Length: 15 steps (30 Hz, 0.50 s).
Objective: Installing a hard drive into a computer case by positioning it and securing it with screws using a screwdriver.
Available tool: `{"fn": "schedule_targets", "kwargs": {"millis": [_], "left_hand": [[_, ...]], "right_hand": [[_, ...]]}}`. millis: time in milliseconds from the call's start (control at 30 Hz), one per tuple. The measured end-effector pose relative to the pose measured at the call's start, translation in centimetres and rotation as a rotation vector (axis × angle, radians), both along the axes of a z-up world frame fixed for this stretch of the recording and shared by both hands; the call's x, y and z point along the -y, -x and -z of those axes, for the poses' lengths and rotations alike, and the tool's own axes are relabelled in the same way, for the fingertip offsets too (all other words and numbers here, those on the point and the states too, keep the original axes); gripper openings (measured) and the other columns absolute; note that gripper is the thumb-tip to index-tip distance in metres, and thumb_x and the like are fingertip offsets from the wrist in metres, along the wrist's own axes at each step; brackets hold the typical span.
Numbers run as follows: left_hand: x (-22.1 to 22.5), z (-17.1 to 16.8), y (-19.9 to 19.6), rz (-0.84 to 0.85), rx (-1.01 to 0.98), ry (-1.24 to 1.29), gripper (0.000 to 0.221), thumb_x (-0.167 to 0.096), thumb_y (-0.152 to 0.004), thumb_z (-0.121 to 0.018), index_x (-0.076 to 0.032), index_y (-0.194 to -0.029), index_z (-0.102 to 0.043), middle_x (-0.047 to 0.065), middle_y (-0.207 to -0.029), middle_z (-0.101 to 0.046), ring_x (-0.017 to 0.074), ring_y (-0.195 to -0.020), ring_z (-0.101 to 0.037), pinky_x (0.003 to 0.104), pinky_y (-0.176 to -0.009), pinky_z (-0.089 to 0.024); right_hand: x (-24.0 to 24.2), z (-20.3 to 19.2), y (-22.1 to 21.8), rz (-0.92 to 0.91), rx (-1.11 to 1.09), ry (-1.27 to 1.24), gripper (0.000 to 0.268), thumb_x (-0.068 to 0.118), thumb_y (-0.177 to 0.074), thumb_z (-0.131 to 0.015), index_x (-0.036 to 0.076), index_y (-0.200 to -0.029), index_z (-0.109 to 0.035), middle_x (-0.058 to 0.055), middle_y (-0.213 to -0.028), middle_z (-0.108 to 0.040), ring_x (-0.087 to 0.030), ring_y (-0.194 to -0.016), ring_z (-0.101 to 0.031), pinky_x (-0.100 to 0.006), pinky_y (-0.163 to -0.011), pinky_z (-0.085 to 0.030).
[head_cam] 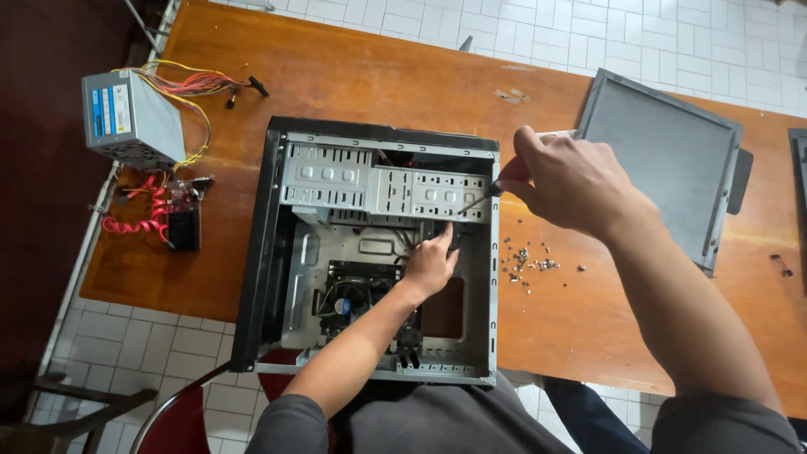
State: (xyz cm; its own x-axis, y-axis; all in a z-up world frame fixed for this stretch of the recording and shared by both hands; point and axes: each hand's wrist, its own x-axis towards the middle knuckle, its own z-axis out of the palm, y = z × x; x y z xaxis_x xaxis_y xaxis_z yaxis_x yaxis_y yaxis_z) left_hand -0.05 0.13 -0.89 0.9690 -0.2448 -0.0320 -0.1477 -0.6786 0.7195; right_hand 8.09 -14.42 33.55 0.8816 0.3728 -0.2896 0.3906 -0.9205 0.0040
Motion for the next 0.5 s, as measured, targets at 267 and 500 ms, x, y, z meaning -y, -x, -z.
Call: {"fn": "schedule_targets", "kwargs": {"millis": [267,500], "left_hand": [[0.1,0.7,0.2,-0.007,-0.027,-0.005,0.067,-0.024,-0.095,-0.059,-0.002,-0.155,-0.037,0.018,-0.135,-0.065,0.0382,-0.101,-0.073,0.051,-0.083,-0.062],[0.1,0.5,0.0,0.003,-0.021,-0.007,0.066,-0.023,-0.095,-0.059,-0.001,-0.153,-0.04,0.018,-0.134,-0.066,0.0394,-0.1,-0.073,0.051,-0.082,-0.062]], "right_hand": [[0.0,0.0,0.1,-0.042,-0.025,-0.026,0.033,0.038,-0.093,-0.067,0.014,-0.112,-0.055,-0.01,-0.097,-0.07,-0.042,-0.086,-0.075,-0.057,-0.073,-0.058],[-0.2,0.0,-0.1,-0.017,-0.051,-0.068,0.036,0.04,-0.093,-0.065,0.013,-0.113,-0.052,-0.009,-0.1,-0.072,-0.042,-0.087,-0.074,-0.059,-0.074,-0.058]]}}
